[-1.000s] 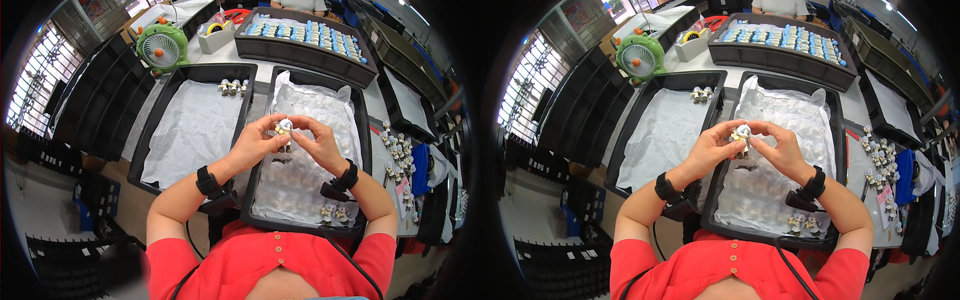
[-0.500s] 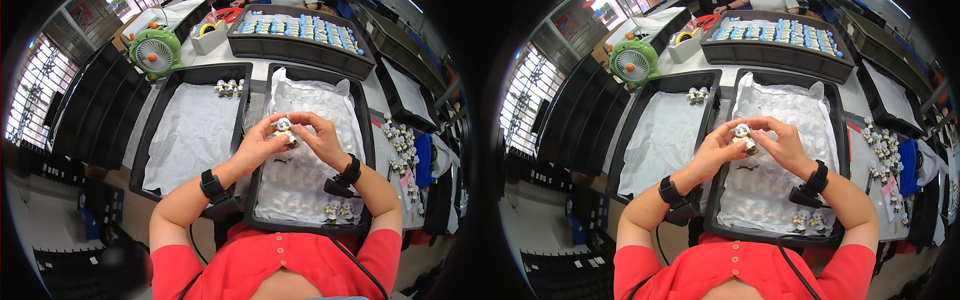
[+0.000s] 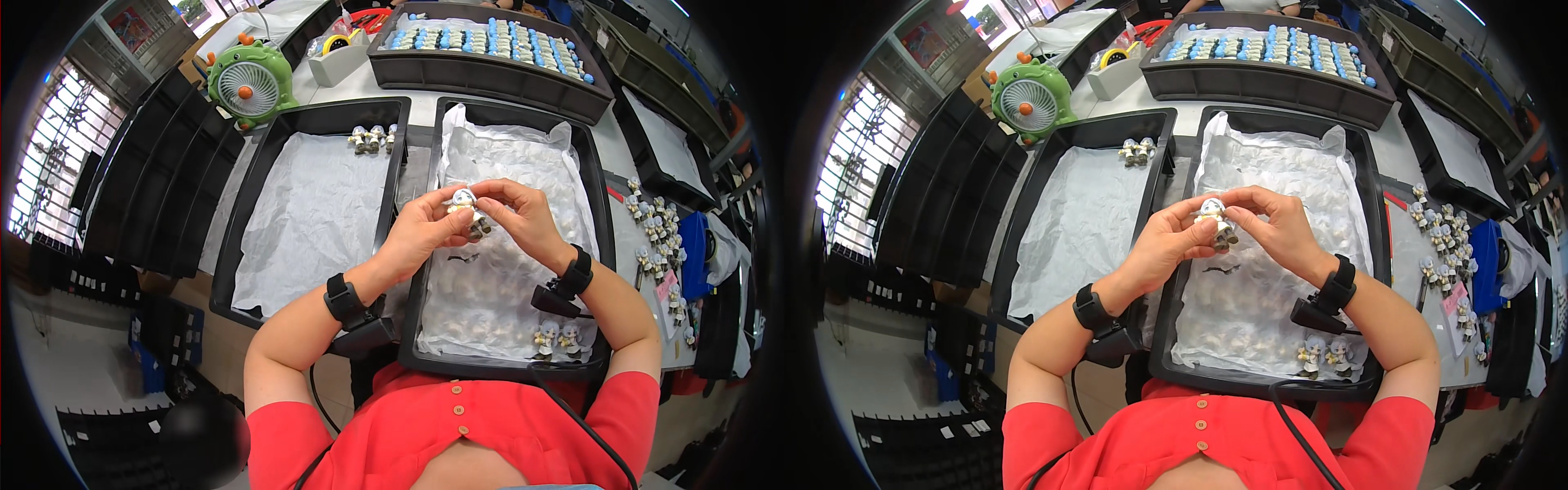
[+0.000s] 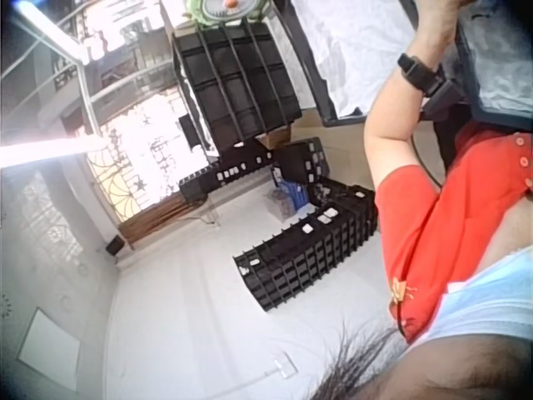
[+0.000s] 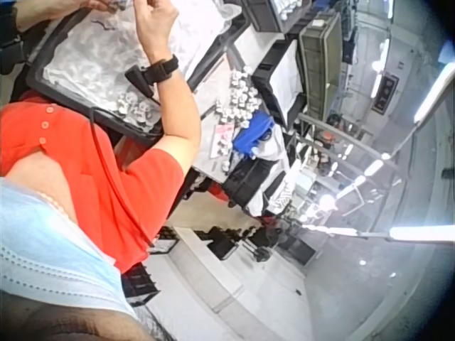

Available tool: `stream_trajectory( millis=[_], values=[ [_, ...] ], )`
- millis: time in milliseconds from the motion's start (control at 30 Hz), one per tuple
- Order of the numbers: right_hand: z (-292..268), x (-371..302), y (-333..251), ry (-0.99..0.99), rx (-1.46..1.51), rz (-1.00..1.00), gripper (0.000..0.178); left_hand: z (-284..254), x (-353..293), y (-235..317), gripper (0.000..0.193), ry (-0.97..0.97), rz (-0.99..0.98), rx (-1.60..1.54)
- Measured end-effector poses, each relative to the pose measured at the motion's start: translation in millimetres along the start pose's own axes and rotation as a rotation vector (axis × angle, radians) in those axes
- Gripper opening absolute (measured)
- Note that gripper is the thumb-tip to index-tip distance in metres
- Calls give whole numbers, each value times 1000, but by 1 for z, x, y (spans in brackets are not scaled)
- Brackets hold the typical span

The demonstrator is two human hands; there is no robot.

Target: The person picks up small, cylindrical components from a tray and places them into a second tray lined with white paper. The person handles the items one at a time, rotating them in their hands before placing them into the destination tray.

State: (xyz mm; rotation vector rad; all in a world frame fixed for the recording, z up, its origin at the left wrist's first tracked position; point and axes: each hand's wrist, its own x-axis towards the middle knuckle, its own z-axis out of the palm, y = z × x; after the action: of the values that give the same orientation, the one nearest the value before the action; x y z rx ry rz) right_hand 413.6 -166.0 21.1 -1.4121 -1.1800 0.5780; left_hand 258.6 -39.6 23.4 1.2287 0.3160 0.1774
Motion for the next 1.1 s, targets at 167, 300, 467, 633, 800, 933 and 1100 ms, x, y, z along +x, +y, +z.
stream_trajectory(
  millis=[167, 300, 467, 633, 800, 933, 1100],
  values=[
    [0, 0, 0, -15, 13, 18, 22, 0, 0, 1, 53, -1, -6, 6],
    [0, 0, 1, -22, 17, 15, 22, 1, 0, 1, 52, 0, 8, 8],
    [1, 0, 1, -21, 17, 24, 21, 2, -1, 3, 52, 9, -2, 21],
    [1, 0, -1, -27, 33, 43, 21, 3, -3, 6, 51, 25, -19, 27],
    [1, 0, 1, -29, 51, 52, 22, 2, -2, 4, 50, 28, -34, 0],
    [1, 0, 4, -32, 97, 50, 24, 2, 0, 1, 51, 29, 26, 28],
    [0, -1, -2, -6, 19, 18, 28, 5, -1, 0, 56, 31, 107, 35]
  ],
)
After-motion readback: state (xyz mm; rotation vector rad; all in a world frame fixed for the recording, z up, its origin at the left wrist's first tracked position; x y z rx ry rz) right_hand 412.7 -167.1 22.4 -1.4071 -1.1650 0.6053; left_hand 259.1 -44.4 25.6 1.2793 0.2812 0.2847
